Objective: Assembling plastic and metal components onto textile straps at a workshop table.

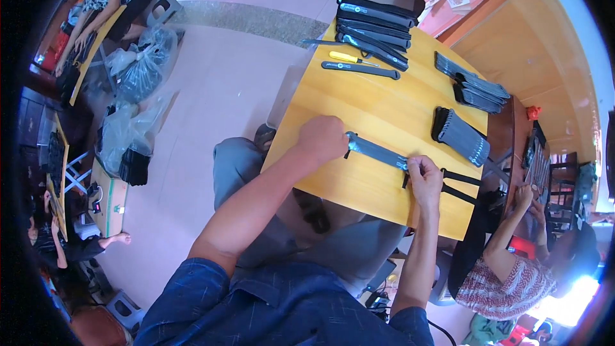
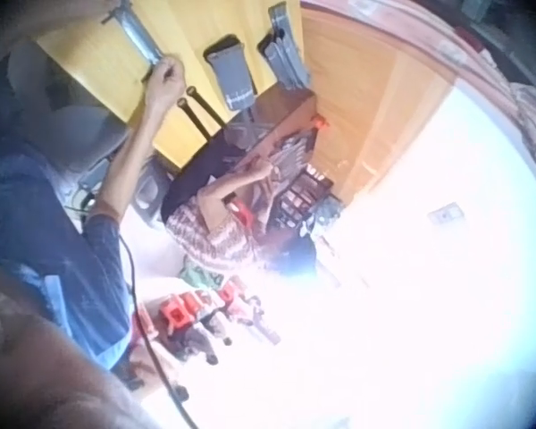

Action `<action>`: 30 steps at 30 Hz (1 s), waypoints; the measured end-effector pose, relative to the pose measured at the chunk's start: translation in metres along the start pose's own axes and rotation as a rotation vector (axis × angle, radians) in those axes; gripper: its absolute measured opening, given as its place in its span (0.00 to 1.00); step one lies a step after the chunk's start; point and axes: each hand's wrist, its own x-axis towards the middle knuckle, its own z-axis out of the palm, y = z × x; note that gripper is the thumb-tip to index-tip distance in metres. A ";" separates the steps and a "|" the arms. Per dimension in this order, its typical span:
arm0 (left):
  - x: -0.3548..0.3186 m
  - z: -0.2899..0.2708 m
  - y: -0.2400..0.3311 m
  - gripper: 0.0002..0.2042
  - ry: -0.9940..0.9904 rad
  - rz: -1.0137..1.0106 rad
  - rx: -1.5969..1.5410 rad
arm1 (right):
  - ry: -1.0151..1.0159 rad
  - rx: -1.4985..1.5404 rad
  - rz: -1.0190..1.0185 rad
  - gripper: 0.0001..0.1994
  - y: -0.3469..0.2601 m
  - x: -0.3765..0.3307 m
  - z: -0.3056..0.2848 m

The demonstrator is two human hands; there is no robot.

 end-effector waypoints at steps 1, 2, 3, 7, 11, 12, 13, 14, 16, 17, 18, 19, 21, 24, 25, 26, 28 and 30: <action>0.000 -0.001 0.000 0.12 0.007 0.006 -0.002 | 0.006 -0.002 -0.008 0.08 -0.001 -0.001 0.001; 0.001 0.000 -0.001 0.12 -0.014 -0.012 -0.009 | 0.012 -0.017 -0.019 0.07 -0.002 -0.001 0.001; 0.001 0.000 -0.001 0.13 -0.037 -0.030 -0.017 | 0.019 -0.032 -0.030 0.07 -0.003 -0.001 0.002; 0.006 0.004 -0.003 0.13 -0.036 -0.036 -0.019 | 0.090 -0.114 -0.122 0.09 -0.001 -0.002 0.002; 0.009 0.009 -0.007 0.12 0.025 -0.026 -0.006 | 0.141 -0.187 -0.151 0.10 -0.010 -0.007 0.005; 0.010 0.009 -0.008 0.12 0.005 -0.042 0.003 | 0.146 -0.193 -0.154 0.08 -0.012 -0.009 0.006; 0.010 0.009 -0.007 0.12 0.010 -0.038 0.001 | 0.152 -0.200 -0.156 0.08 -0.014 -0.010 0.005; 0.009 0.008 -0.007 0.12 0.005 -0.036 -0.004 | 0.145 -0.227 -0.141 0.08 -0.016 -0.012 0.005; 0.009 0.007 -0.006 0.12 0.003 -0.027 -0.010 | 0.190 -0.280 -0.206 0.09 -0.014 -0.012 0.008; 0.009 0.007 -0.005 0.12 0.001 -0.028 -0.006 | 0.231 -0.331 -0.267 0.09 -0.015 -0.013 0.008; 0.008 0.006 -0.003 0.12 -0.001 -0.029 -0.001 | 0.196 -0.453 -0.226 0.10 -0.015 -0.015 0.005; 0.008 0.007 -0.006 0.12 0.003 -0.028 0.002 | 0.199 -0.451 -0.229 0.10 -0.023 -0.019 0.007; 0.007 0.009 -0.011 0.13 0.018 -0.031 -0.002 | 0.322 -0.658 -0.237 0.14 -0.037 -0.029 0.013; -0.004 0.001 -0.015 0.15 -0.001 0.126 -0.059 | 0.378 -0.646 -0.439 0.23 -0.045 -0.043 0.017; -0.011 -0.001 -0.018 0.15 -0.004 0.133 -0.054 | 0.385 -0.644 -0.433 0.23 -0.046 -0.048 0.023; -0.021 0.001 -0.019 0.15 0.121 0.124 -0.118 | 0.311 -0.626 -0.506 0.25 -0.047 -0.054 0.029; -0.042 0.004 -0.020 0.15 0.244 0.117 -0.176 | 0.240 -0.600 -0.576 0.28 -0.051 -0.065 0.045; -0.062 0.010 -0.018 0.20 0.386 0.310 -0.120 | 0.074 -0.666 -0.573 0.31 -0.054 -0.074 0.059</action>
